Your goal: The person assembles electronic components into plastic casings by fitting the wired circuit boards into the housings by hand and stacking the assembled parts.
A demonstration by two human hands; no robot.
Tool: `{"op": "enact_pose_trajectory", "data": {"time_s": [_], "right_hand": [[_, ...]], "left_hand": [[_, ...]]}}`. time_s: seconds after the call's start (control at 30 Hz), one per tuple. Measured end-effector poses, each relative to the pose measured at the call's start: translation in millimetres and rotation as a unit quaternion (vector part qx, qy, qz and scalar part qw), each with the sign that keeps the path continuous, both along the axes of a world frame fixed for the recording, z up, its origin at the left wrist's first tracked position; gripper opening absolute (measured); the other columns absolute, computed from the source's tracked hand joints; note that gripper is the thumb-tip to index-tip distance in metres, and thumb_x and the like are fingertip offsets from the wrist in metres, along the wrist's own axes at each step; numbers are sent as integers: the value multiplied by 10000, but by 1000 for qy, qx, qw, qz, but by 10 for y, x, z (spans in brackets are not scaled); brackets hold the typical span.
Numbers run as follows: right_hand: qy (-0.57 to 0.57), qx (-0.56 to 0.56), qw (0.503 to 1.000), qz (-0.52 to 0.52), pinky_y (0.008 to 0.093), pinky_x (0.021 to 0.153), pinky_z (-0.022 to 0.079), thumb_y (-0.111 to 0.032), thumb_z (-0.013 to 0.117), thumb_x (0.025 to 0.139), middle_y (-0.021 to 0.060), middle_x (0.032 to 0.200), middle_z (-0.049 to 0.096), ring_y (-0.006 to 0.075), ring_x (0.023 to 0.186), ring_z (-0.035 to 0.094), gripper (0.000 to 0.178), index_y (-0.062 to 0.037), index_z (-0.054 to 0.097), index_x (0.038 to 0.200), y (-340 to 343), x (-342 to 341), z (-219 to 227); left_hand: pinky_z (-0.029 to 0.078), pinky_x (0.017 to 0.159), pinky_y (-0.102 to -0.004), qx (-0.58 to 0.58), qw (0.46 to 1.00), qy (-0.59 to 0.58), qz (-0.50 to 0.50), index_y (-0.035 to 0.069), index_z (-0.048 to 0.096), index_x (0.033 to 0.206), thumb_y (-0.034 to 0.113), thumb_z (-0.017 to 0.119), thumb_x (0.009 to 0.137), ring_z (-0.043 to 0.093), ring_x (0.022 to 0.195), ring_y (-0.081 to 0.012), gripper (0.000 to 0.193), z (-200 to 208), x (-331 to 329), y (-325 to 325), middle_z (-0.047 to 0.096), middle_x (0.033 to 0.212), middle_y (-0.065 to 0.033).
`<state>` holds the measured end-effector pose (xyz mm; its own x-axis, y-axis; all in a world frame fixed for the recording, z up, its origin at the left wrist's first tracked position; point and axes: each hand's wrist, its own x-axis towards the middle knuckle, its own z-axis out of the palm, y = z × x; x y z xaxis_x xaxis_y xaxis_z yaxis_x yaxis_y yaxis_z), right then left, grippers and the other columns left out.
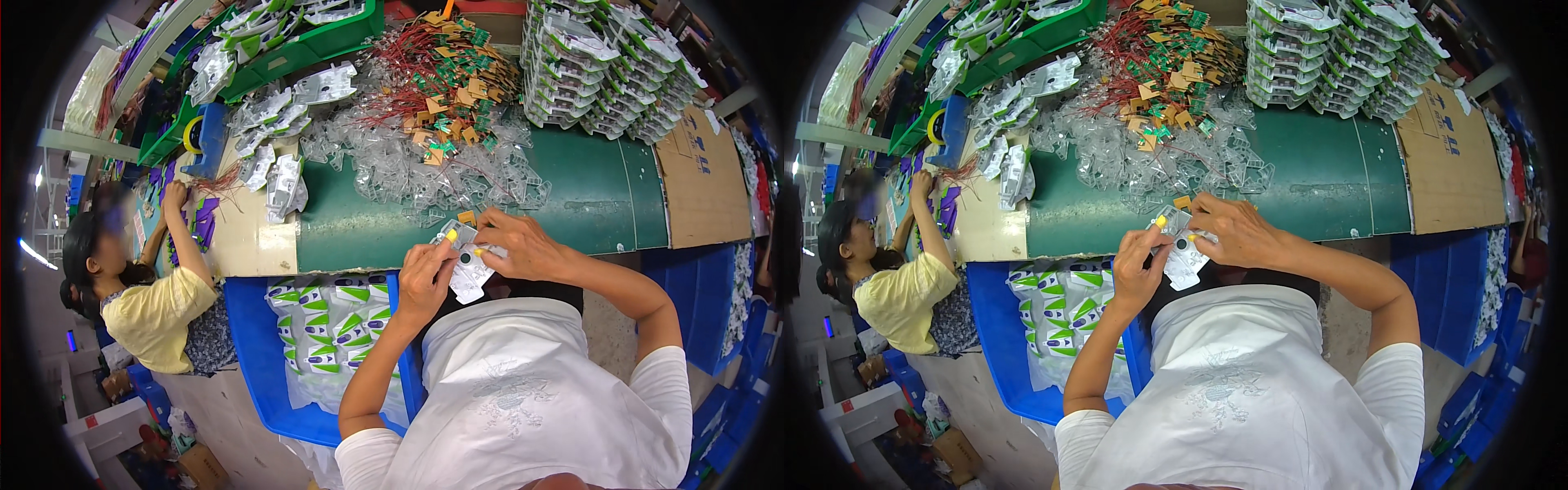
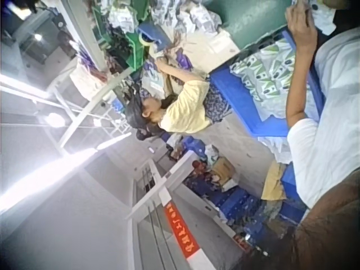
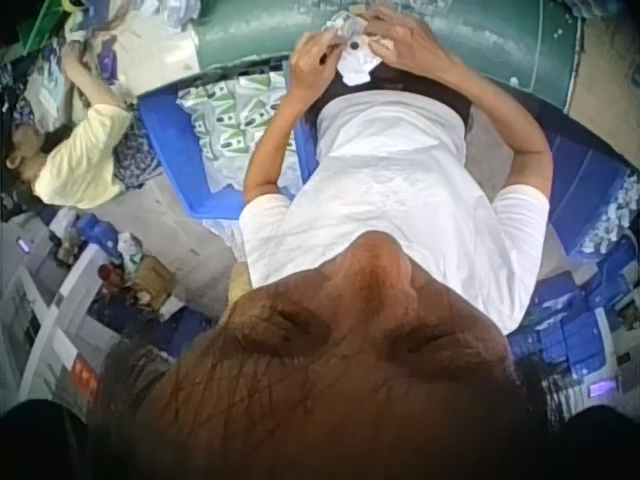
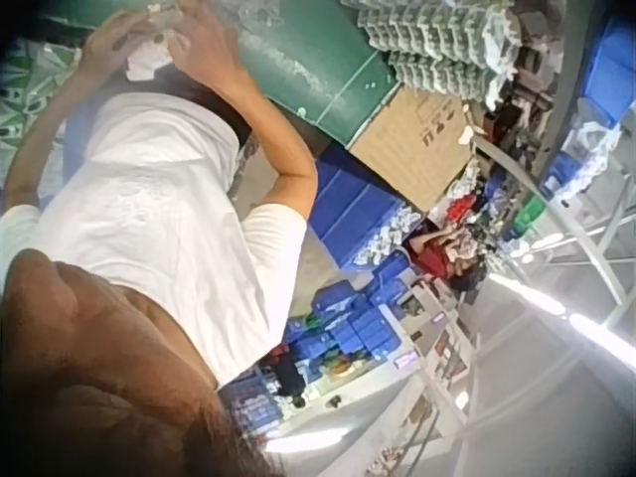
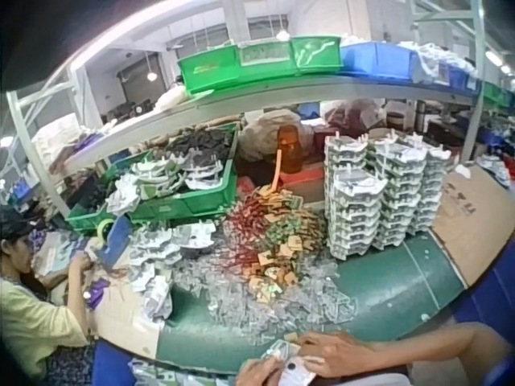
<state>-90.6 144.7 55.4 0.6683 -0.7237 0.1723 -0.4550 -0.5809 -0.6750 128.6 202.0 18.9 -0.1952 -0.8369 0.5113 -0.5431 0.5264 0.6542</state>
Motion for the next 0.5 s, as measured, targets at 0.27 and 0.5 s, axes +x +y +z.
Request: {"op": "enact_pose_trajectory", "data": {"time_s": [0.27,0.5], "right_hand": [[38,-31,998,25,423,686,534,-123,665,785,145,1049,571,321,805,643,191,5,670,927,49,-58,114],[-137,183,972,56,363,690,553,74,546,815,173,949,658,296,794,677,233,34,686,997,50,-111,409]], "left_hand": [[419,851,-406,65,993,-12,-98,51,386,1424,-60,660,798,561,953,-278,692,92,34,-140,684,1127,-51],[395,869,-390,104,984,-64,-130,54,371,1441,-59,644,804,547,963,-273,702,191,56,-154,685,1128,-48]]}}
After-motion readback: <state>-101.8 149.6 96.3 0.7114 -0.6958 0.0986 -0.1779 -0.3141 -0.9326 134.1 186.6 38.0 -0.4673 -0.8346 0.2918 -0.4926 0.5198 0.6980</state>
